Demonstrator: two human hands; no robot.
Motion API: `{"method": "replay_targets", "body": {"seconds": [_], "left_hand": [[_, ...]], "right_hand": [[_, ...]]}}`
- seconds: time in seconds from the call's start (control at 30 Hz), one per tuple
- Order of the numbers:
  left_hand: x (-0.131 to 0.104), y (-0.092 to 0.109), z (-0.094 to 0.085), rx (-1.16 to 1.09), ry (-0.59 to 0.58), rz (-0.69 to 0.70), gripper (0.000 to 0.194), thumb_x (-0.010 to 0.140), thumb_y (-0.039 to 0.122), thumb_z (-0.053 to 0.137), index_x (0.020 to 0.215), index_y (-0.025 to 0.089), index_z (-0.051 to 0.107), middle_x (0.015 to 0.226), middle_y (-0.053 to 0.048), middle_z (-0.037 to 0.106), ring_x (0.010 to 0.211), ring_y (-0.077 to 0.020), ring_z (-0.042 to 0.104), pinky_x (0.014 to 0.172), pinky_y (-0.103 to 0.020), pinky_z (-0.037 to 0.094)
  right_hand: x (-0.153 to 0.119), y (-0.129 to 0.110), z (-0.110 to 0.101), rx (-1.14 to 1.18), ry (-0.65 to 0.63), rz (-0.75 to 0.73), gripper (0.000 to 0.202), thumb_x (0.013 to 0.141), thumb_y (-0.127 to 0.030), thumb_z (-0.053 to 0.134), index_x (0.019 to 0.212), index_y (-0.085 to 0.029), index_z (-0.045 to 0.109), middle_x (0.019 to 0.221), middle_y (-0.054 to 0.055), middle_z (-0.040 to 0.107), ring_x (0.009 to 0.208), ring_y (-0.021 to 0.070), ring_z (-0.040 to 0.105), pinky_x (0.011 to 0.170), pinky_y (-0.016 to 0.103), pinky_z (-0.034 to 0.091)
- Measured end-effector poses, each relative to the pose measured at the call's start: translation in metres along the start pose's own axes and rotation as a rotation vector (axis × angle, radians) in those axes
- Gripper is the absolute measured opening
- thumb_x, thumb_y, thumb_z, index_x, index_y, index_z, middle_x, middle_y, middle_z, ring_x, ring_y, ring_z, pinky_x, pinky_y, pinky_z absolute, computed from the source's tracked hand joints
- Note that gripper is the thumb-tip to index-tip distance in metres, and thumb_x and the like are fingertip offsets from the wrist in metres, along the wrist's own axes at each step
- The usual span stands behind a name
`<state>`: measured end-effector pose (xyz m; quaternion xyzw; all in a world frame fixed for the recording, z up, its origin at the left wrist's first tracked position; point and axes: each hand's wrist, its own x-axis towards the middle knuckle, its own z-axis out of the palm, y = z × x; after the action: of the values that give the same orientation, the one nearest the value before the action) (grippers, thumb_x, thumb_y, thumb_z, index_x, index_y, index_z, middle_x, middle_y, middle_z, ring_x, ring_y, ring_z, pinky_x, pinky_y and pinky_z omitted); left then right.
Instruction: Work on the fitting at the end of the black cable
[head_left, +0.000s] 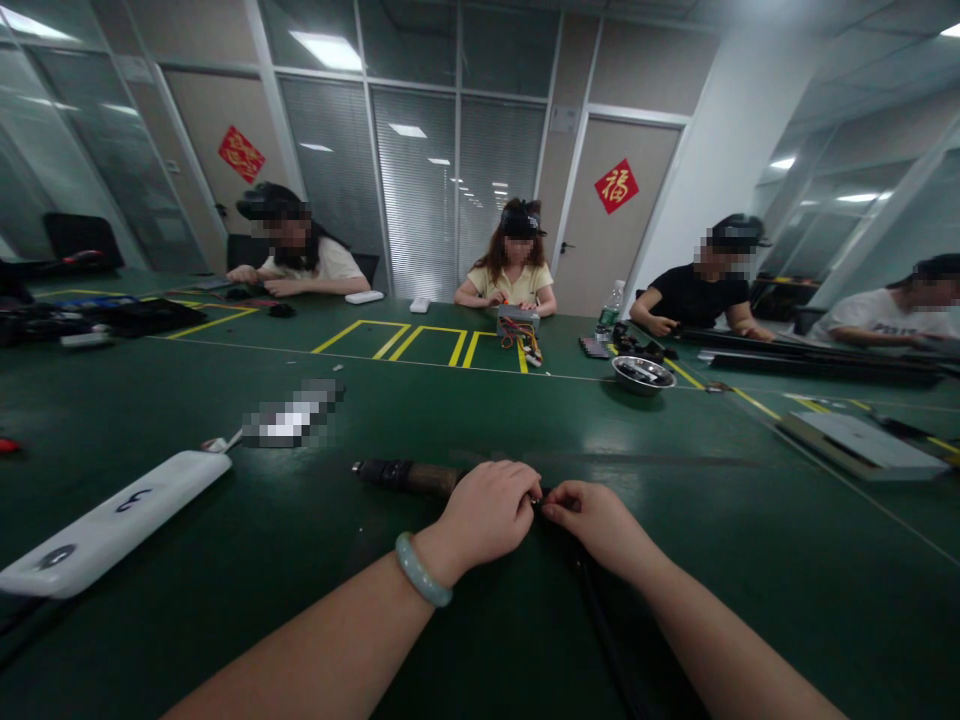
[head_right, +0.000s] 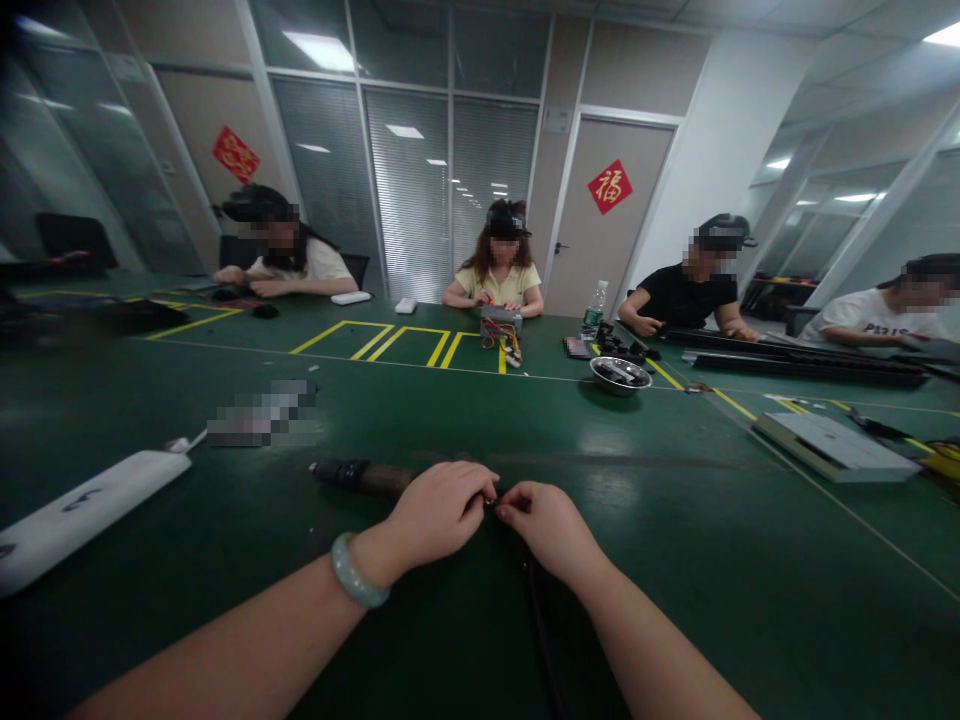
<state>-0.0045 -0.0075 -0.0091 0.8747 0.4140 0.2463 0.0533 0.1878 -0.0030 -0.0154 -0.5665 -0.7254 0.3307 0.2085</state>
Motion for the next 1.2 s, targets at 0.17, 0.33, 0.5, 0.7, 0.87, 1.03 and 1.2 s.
{"method": "replay_targets", "body": {"seconds": [0.17,0.33,0.5,0.7,0.87,1.03,1.2], "left_hand": [[-0.0003,0.0,-0.0001,0.008,-0.003,0.002,0.012,0.086,0.019,0.051,0.093,0.02,0.06,0.099,-0.003,0.064,0.094,-0.0195,0.058,0.087,-0.036,0.044],[-0.0008,-0.0011,0.001,-0.005,0.003,0.008,0.011,0.086,0.02,0.051,0.093,0.021,0.06,0.099,-0.002,0.064,0.094,-0.0194,0.058,0.088,-0.036,0.044],[-0.0009,-0.0013,0.0021,0.018,0.002,0.002,0.012,0.084,0.016,0.051,0.092,0.021,0.06,0.099,-0.002,0.064,0.094,-0.0192,0.058,0.088,-0.036,0.044],[-0.0004,0.0005,0.0009,0.015,0.015,0.004,0.01,0.085,0.02,0.053,0.093,0.021,0.06,0.098,-0.002,0.064,0.094,-0.0191,0.058,0.087,-0.035,0.044],[-0.0006,0.0,-0.0001,0.014,0.001,0.013,0.01,0.087,0.02,0.052,0.094,0.022,0.059,0.1,-0.001,0.064,0.096,-0.0186,0.058,0.088,-0.035,0.043],[-0.0006,-0.0008,0.0006,0.017,-0.017,0.008,0.012,0.091,0.022,0.049,0.095,0.021,0.06,0.101,-0.002,0.064,0.098,-0.0192,0.058,0.089,-0.035,0.043],[-0.0004,-0.0012,0.0024,0.011,-0.005,0.004,0.013,0.092,0.021,0.048,0.094,0.021,0.06,0.101,-0.002,0.064,0.097,-0.0189,0.058,0.089,-0.035,0.043]], "right_hand": [[0.0003,0.001,0.0,-0.011,0.0,0.005,0.02,0.082,-0.033,0.057,0.084,-0.02,0.071,0.08,0.002,0.072,0.072,0.0168,0.063,0.063,0.025,0.041],[0.0011,0.0029,0.0011,-0.002,0.001,-0.008,0.018,0.081,-0.032,0.057,0.084,-0.02,0.071,0.08,0.001,0.071,0.072,0.0164,0.063,0.063,0.025,0.041],[0.0011,0.0043,0.0022,-0.004,0.015,-0.008,0.018,0.081,-0.032,0.057,0.083,-0.02,0.07,0.079,0.001,0.071,0.071,0.016,0.063,0.062,0.024,0.04],[0.0011,0.0029,0.0014,-0.018,0.009,-0.008,0.019,0.081,-0.033,0.057,0.084,-0.019,0.071,0.078,0.002,0.071,0.071,0.0162,0.062,0.062,0.024,0.04],[0.0005,0.0019,0.0005,-0.029,0.016,0.004,0.018,0.081,-0.032,0.058,0.083,-0.021,0.071,0.076,0.0,0.071,0.069,0.0155,0.061,0.06,0.024,0.039],[0.0,0.0016,0.0003,0.005,0.003,0.004,0.018,0.082,-0.033,0.057,0.084,-0.022,0.071,0.079,0.0,0.071,0.071,0.0157,0.063,0.062,0.024,0.04],[0.0,0.0017,0.0004,0.007,-0.003,0.014,0.018,0.082,-0.033,0.057,0.084,-0.021,0.07,0.08,0.001,0.071,0.072,0.0162,0.063,0.062,0.025,0.041]]}}
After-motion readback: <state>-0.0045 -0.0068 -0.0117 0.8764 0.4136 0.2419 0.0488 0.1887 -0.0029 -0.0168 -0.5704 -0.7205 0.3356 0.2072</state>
